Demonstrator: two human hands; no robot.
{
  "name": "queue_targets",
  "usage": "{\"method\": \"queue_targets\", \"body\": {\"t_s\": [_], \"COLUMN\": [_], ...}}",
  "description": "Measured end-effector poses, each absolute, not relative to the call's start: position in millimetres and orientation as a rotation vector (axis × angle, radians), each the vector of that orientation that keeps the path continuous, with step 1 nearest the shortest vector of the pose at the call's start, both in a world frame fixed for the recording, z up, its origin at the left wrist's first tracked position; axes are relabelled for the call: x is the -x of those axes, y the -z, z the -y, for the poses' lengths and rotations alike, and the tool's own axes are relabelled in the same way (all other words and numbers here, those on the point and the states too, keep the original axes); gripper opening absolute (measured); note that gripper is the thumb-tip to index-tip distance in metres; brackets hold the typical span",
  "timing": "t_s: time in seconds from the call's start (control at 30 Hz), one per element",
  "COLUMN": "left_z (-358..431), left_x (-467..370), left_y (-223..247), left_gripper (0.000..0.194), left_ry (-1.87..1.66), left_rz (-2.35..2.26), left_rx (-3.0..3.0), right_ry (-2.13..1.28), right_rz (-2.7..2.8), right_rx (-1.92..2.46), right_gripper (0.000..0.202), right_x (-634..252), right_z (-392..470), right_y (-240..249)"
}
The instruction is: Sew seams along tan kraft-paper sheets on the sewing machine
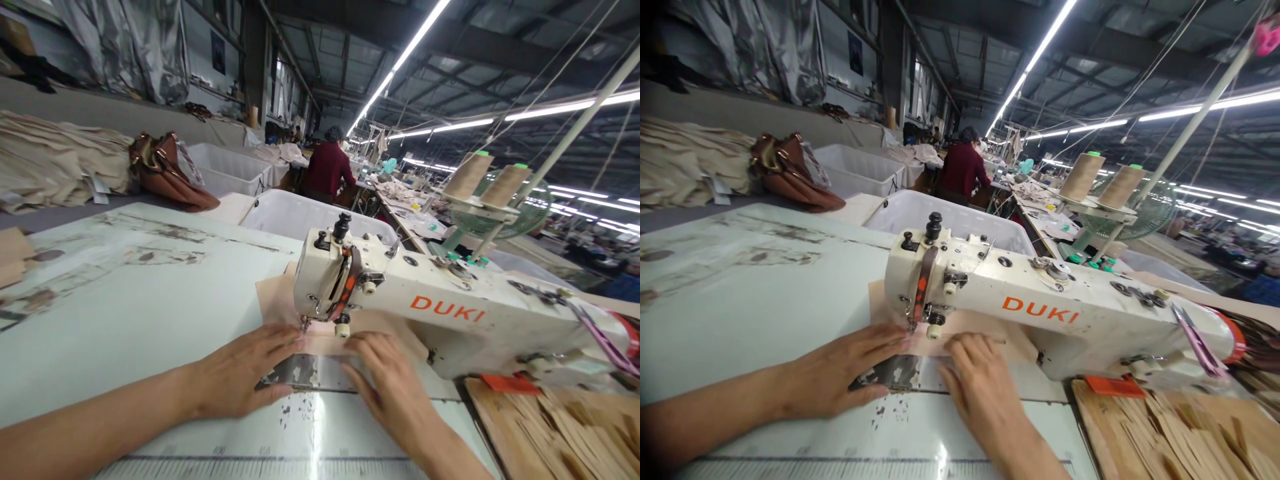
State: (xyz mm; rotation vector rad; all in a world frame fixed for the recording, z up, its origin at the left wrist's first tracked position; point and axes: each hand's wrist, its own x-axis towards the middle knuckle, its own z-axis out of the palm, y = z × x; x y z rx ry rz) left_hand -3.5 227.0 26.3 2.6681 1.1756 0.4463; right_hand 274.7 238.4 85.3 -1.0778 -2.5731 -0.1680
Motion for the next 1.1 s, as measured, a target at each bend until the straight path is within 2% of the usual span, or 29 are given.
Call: {"method": "queue_targets", "body": {"t_s": [0.07, 0.17, 0.43, 0.67, 1.1], "left_z": [-227.7, -230.2, -232.4, -230.8, -236.2], "left_x": [3.7, 4.1, 1.9, 0.0, 1.7], "left_y": [-26.3, -29.3, -35.9, -41.1, -44.3], "left_gripper": [0.063, 0.060, 0.062, 0.061, 0.060], "left_ry": [-0.460, -0.461, -0.456, -0.446, -0.533], "left_rz": [-1.164, -1.120, -1.104, -1.117, -1.068], "left_rx": [-2.661, -2.680, -2.737, -2.763, -2.763], "right_ry": [-0.012, -0.150, -0.159, -0.167, -0.142], "right_rz": [2.575, 2.518, 2.505, 2.682, 2.529], "right_rx": [1.126, 1.225, 1.162, 0.716, 0.739], "right_gripper": [0.007, 0.011, 0.008, 0.039, 0.038], "right_x": [-260.6, -243.6, -242.7, -249.4, -237.5], "right_z": [-254.9, -279.6, -286.8, -281.6, -282.6], "right_y": [-67.6, -44.7, -35.8, -30.1, -26.0]}}
